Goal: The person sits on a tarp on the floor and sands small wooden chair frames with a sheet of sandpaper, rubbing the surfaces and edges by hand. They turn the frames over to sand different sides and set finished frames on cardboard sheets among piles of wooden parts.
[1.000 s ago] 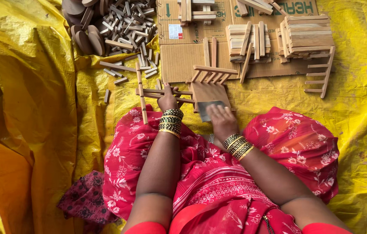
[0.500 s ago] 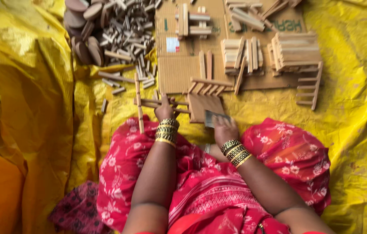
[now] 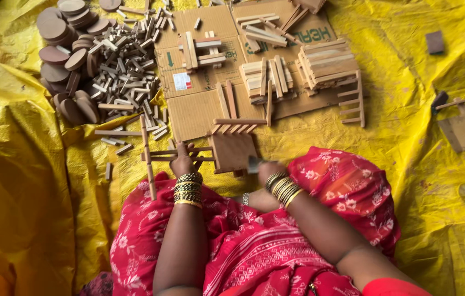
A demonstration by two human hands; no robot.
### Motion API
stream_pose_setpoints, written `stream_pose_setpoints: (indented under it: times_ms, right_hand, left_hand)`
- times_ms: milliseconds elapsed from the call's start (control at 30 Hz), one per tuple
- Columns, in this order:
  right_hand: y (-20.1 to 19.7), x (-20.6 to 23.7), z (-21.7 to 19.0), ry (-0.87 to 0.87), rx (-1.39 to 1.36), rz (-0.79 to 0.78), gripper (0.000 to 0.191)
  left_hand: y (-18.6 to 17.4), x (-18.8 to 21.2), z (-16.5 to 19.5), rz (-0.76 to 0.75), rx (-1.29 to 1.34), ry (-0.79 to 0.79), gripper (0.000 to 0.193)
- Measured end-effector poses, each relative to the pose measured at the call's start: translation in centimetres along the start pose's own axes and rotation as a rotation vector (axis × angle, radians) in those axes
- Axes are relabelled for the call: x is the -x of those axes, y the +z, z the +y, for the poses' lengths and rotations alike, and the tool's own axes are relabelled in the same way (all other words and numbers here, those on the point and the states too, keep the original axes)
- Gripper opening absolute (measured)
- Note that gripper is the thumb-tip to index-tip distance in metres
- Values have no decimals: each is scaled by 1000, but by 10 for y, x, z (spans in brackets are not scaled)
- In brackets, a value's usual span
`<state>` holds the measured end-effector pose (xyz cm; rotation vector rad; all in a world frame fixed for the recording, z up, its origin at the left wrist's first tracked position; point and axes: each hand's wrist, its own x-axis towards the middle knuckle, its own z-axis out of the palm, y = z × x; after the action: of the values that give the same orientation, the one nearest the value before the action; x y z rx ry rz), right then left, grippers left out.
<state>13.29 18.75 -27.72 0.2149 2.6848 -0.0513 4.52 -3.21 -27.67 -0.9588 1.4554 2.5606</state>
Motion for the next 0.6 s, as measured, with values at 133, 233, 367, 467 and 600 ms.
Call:
stream_pose_setpoints:
  times_ms: [133, 233, 367, 467, 600]
  right_hand:
    - [-10, 2, 33, 120, -11, 162, 40]
    - [-21, 4, 48, 150, -123, 232, 36]
    - [-31, 17, 52, 155, -320, 259, 54]
    - [-36, 26, 48, -68, -428, 653, 54]
    - [-45, 29, 33, -362, -362, 998, 60]
  left_hand:
    - [-5, 7, -6, 34, 4, -71, 43]
    - [-6, 10, -8, -11, -39, -102, 51]
    - [-6, 22, -8, -167, -95, -68, 61]
    - [-2, 36, -6, -190, -204, 18, 58]
    - [3, 56, -3, -245, -194, 169, 41]
